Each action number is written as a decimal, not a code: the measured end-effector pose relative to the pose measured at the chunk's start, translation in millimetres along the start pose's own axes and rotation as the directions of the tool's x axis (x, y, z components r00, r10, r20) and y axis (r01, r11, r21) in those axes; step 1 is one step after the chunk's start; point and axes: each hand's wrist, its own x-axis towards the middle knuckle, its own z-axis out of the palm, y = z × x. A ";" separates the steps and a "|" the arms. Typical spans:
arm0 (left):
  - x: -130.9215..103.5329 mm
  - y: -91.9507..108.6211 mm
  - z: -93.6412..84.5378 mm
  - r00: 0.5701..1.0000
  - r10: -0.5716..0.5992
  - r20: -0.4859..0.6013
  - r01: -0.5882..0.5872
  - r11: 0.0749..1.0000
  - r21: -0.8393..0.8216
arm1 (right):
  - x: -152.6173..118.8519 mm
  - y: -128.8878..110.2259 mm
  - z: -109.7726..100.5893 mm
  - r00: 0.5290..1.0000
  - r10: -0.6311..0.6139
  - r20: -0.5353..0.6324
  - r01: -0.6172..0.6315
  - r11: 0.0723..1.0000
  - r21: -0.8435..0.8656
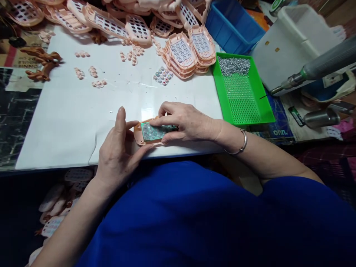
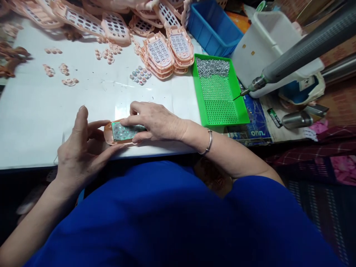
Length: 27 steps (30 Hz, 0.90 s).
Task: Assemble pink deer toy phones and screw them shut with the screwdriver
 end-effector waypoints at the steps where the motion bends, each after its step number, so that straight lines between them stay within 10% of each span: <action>1: -0.2 -0.2 0.1 1.000 -0.005 -0.001 0.005 1.000 -0.007 | 0.2 -0.3 -0.9 1.000 0.004 0.015 -0.004 1.000 -0.005; 15: 1.3 2.0 -3.9 0.999 0.042 0.002 -0.042 0.999 0.020 | 5.9 -7.7 -8.9 0.992 0.060 0.115 -0.053 0.997 -0.063; 27: 20.8 2.8 5.6 0.884 0.465 0.045 -0.457 0.841 0.289 | 9.1 -24.9 -11.2 0.987 0.148 0.062 -0.152 0.986 0.064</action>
